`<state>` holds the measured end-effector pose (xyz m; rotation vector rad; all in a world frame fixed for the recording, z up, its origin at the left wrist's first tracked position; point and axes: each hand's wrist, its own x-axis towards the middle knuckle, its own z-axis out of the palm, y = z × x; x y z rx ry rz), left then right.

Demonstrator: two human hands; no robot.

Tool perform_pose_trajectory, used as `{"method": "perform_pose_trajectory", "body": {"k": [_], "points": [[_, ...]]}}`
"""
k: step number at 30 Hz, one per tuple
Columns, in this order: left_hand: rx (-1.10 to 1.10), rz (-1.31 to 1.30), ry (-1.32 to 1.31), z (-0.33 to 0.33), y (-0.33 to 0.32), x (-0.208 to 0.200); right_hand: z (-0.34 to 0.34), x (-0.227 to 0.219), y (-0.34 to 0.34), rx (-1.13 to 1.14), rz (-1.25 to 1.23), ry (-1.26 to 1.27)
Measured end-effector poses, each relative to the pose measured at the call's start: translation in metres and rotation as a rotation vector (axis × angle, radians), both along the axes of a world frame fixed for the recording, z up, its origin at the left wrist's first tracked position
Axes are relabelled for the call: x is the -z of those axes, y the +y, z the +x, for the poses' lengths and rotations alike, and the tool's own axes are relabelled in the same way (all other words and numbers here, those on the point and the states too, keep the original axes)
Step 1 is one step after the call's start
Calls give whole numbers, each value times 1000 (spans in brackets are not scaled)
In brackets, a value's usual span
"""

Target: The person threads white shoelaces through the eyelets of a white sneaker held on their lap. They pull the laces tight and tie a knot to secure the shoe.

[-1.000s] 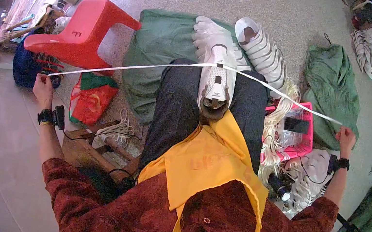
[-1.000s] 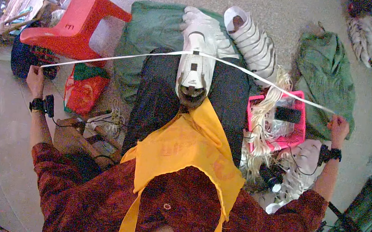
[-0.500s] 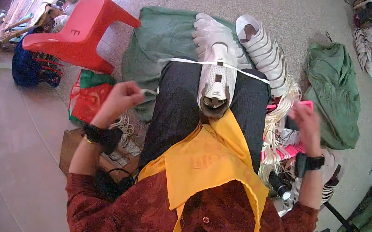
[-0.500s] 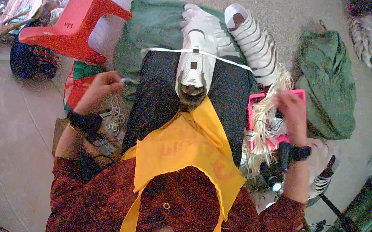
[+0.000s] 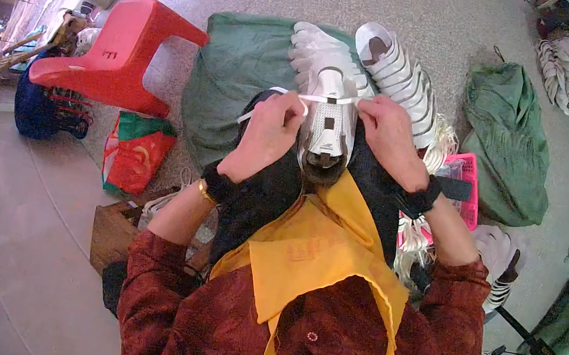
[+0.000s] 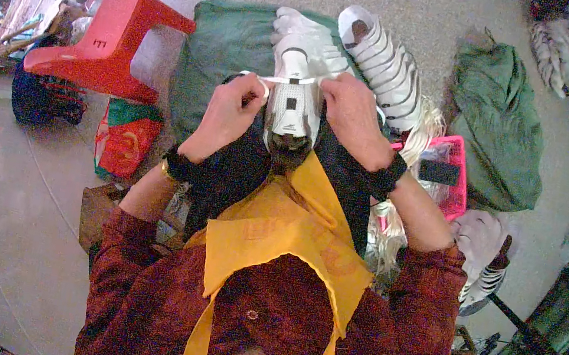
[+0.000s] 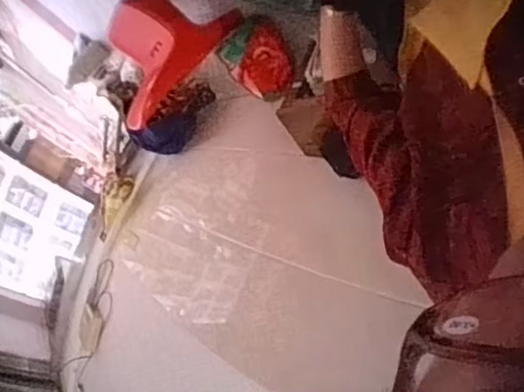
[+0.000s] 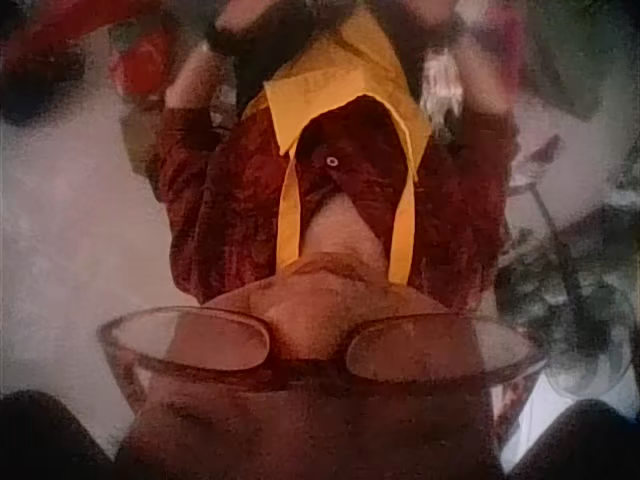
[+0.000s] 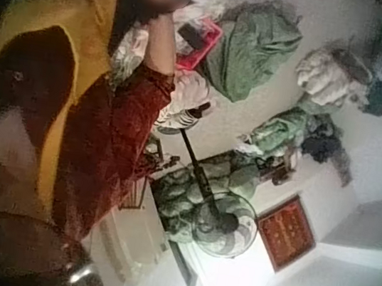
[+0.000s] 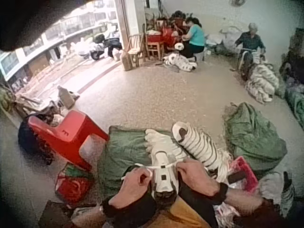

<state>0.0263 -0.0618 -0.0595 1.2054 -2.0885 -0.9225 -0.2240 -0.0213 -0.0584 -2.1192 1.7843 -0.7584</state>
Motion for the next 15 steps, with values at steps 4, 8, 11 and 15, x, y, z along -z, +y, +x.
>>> {"method": "perform_pose_trajectory", "body": {"k": [4,8,11,15], "points": [[-46,-3,68,-12,-12,4,-1,16,-16,76,-30,-419],[-56,41,107,-15,-15,2,-1,24,-21,103,188,-702],[-60,51,139,-13,-15,7,2,15,-17,96,250,-765],[-50,148,199,-15,-16,9,3,20,-17,119,197,-851]]}}
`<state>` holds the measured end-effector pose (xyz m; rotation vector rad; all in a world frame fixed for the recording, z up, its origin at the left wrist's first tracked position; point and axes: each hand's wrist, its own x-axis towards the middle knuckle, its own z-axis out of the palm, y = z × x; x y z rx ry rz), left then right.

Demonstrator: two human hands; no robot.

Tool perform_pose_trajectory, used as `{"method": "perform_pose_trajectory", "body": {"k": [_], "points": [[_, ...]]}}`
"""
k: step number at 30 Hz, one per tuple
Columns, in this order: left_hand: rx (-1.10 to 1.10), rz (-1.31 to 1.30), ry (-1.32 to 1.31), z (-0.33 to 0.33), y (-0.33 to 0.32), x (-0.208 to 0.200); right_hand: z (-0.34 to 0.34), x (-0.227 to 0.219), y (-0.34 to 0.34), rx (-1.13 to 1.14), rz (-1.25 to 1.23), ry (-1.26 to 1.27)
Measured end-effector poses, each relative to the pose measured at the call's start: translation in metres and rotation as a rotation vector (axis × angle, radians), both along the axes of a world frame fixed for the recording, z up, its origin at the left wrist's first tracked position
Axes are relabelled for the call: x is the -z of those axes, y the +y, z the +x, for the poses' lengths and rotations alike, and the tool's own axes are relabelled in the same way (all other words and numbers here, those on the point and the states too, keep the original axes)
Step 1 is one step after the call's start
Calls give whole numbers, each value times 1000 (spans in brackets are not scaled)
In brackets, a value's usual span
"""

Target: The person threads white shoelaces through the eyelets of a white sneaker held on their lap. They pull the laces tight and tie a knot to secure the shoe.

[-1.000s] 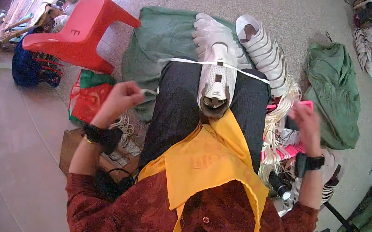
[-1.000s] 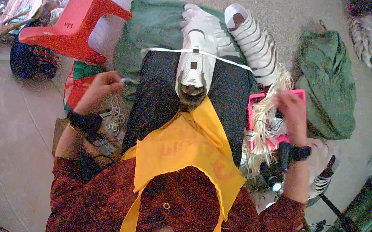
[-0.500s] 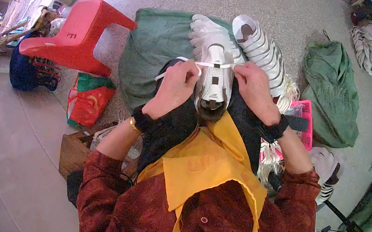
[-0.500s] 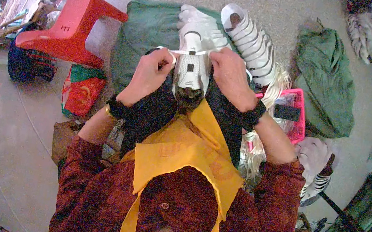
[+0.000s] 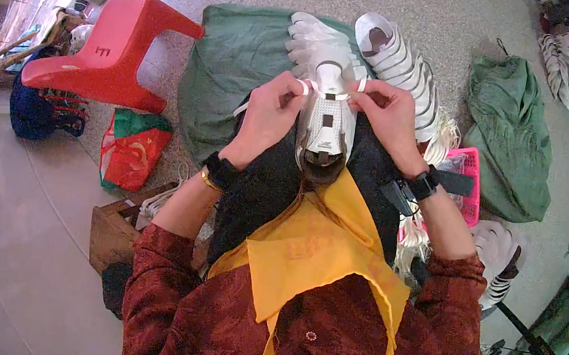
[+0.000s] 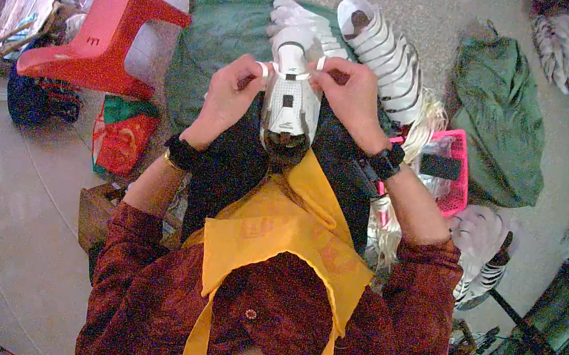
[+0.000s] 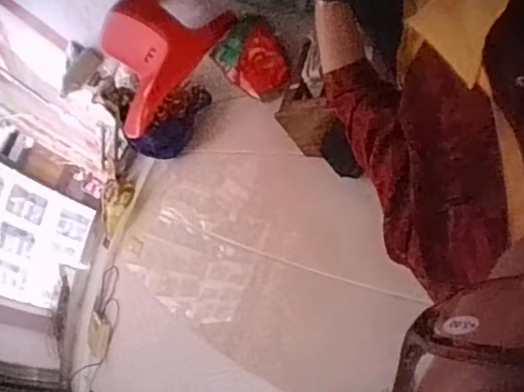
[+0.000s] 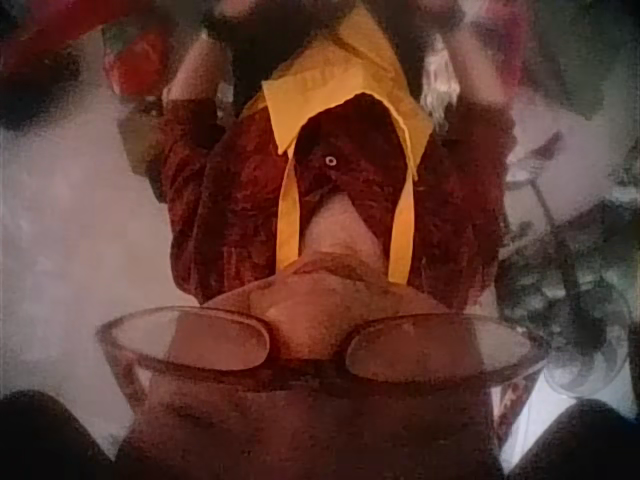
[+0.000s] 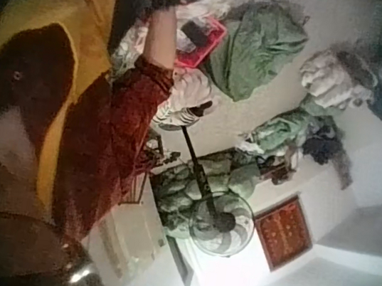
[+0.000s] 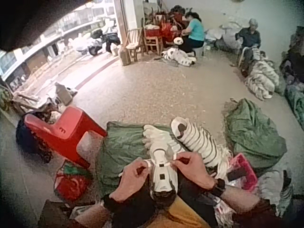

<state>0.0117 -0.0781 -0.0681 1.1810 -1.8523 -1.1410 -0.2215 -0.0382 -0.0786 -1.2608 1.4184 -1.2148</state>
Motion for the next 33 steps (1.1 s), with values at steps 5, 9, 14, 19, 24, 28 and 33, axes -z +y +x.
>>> {"method": "perform_pose_trajectory", "body": {"k": [5,9,14,19,24,28,33], "points": [[8,54,-24,5,-5,11,6,6,-1,36,-29,6],[22,72,77,5,-8,18,0,10,-4,-10,-71,123],[7,147,92,2,-8,11,10,-6,-8,-62,-222,369],[-14,207,275,-2,-11,16,3,3,-15,-82,-80,198],[-43,267,400,-7,-11,18,5,13,-13,-62,-51,123],[-26,244,362,-7,-9,12,8,11,-11,-45,-52,46],[-78,142,253,-9,-8,19,9,7,-8,-39,-47,16]]}}
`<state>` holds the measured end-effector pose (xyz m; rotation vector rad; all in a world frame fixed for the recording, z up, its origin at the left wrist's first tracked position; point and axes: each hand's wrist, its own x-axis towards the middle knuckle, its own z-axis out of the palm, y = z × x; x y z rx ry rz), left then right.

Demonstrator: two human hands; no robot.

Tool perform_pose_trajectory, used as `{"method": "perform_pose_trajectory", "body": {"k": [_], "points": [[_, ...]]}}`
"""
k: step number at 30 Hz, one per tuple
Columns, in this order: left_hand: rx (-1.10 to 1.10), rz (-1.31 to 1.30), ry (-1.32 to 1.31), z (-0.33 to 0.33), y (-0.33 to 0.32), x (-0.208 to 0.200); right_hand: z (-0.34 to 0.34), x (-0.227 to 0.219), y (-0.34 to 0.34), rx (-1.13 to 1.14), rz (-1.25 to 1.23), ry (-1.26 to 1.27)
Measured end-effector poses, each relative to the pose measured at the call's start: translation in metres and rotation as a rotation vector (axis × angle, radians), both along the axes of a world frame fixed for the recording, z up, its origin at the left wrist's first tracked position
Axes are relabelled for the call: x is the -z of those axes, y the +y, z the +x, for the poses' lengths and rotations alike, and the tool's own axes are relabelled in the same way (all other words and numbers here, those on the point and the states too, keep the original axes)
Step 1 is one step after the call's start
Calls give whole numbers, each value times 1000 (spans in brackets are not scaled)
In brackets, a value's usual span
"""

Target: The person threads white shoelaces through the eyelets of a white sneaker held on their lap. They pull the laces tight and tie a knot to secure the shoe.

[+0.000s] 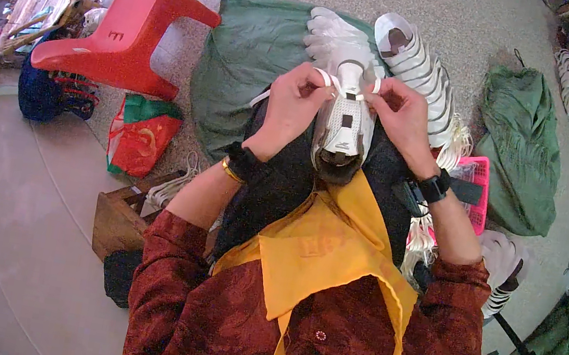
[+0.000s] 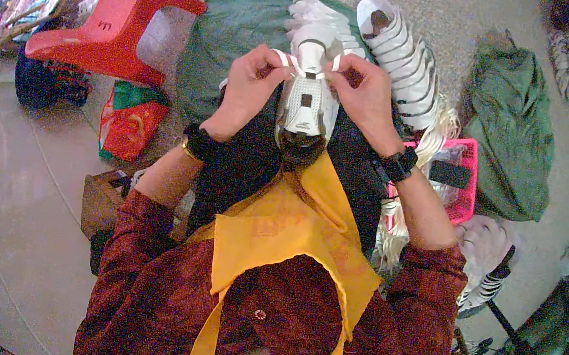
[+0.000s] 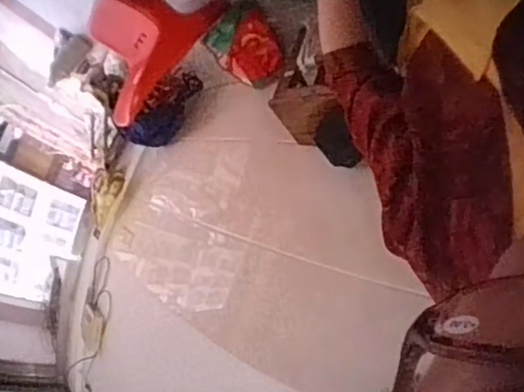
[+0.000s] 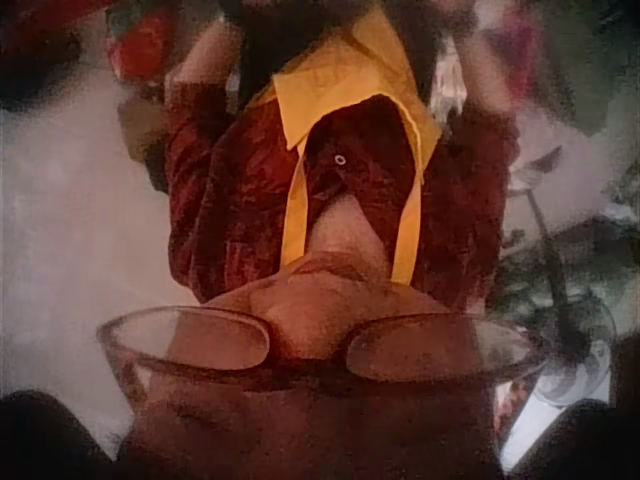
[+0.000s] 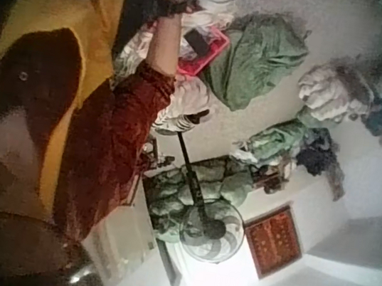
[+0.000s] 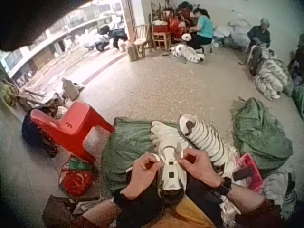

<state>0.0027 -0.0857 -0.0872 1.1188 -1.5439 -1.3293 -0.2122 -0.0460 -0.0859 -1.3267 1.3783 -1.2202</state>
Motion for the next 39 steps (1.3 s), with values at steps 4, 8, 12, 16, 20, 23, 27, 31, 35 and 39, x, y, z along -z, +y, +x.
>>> {"method": "perform_pose_trajectory", "body": {"k": [4,8,12,16,20,23,27,31,35,39], "points": [[-33,-46,11,-7,7,-8,-2,3,0,9,4,31],[-46,-74,-48,-10,6,-5,-3,9,-2,14,-7,33],[-61,-226,-288,-15,8,-15,-5,11,-2,24,-53,110],[-69,-251,-308,-11,6,-16,-9,10,-6,-17,-20,65],[-81,-228,-341,-10,3,-12,-10,6,-8,-28,87,-49],[-108,-226,-371,-12,7,-12,-8,0,-7,2,129,4],[-91,-254,-384,-14,10,-13,-9,6,-7,1,72,92],[-116,-273,-347,-15,12,-15,-5,-1,-1,33,15,158],[-143,-388,-389,-16,13,-13,-6,-5,2,28,2,229],[-150,-327,-366,-17,18,-15,-4,-18,15,-36,-41,287]]}}
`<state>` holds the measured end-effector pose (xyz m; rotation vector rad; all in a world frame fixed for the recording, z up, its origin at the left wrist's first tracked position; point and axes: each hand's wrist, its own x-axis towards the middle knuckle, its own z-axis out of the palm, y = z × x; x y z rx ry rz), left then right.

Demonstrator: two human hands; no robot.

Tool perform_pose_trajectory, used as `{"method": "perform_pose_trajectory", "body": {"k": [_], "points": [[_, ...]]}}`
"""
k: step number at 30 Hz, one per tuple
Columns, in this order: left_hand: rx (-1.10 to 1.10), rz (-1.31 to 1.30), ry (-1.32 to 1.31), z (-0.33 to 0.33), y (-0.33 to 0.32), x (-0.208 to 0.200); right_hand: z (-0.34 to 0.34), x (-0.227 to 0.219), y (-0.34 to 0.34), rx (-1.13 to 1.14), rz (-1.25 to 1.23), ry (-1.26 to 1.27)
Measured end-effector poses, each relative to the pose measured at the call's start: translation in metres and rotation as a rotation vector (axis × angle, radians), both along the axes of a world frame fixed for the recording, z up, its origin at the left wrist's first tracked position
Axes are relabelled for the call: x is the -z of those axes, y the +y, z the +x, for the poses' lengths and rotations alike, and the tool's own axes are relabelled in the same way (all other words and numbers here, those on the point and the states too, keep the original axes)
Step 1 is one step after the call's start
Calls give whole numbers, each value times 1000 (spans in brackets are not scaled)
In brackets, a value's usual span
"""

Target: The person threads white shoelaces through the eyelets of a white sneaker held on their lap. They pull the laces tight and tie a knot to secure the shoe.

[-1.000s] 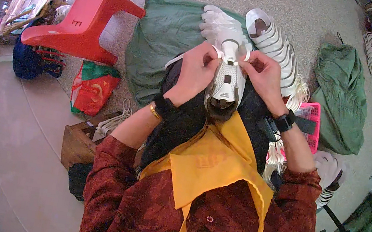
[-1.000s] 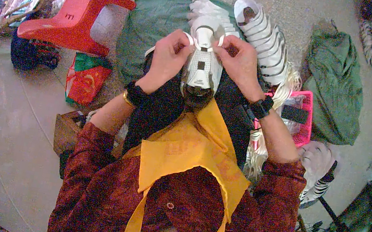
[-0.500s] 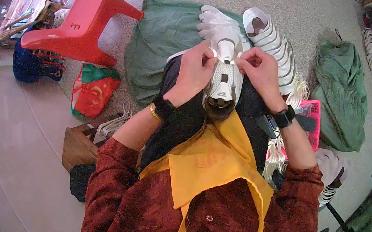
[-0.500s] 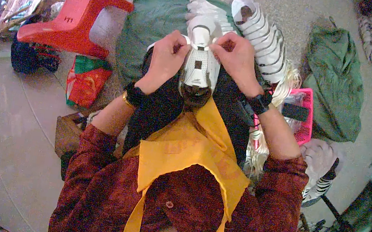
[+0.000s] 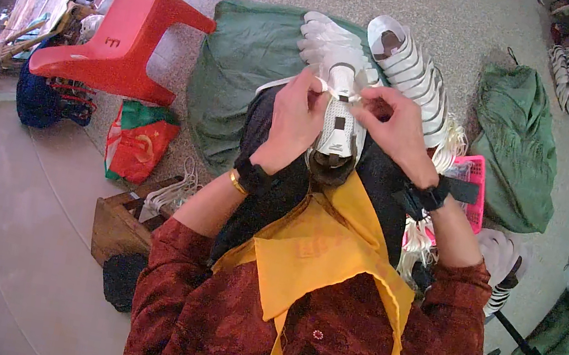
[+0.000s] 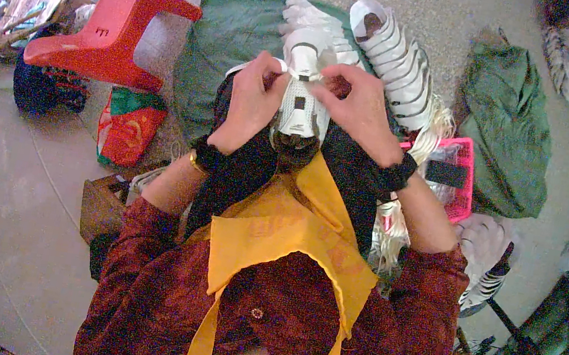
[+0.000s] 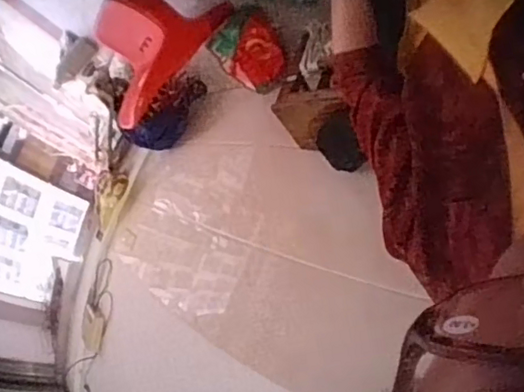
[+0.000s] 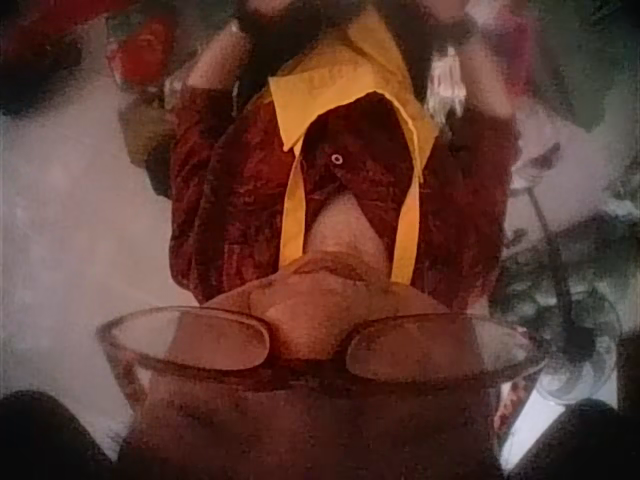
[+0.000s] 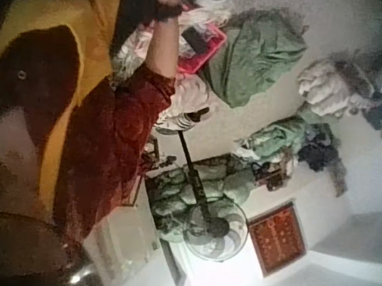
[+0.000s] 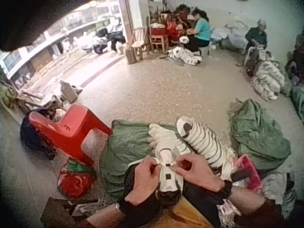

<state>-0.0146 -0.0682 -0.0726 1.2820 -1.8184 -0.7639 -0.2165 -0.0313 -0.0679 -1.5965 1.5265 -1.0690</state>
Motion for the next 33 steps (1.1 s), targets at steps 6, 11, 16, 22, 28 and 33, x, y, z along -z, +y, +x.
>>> {"method": "perform_pose_trajectory", "body": {"k": [6,11,16,22,28,33], "points": [[0,29,-59,-14,8,-6,8,-6,6,-32,-22,221],[16,-68,-87,-19,7,1,23,-6,4,-3,-71,499],[26,-99,-129,-21,6,1,16,3,3,52,-114,336],[59,-24,-112,-21,7,-3,10,0,3,79,-87,200],[64,18,-132,-20,9,-8,10,-1,4,83,-18,159],[87,53,-138,-19,7,-11,-1,7,-2,13,61,27]]}}
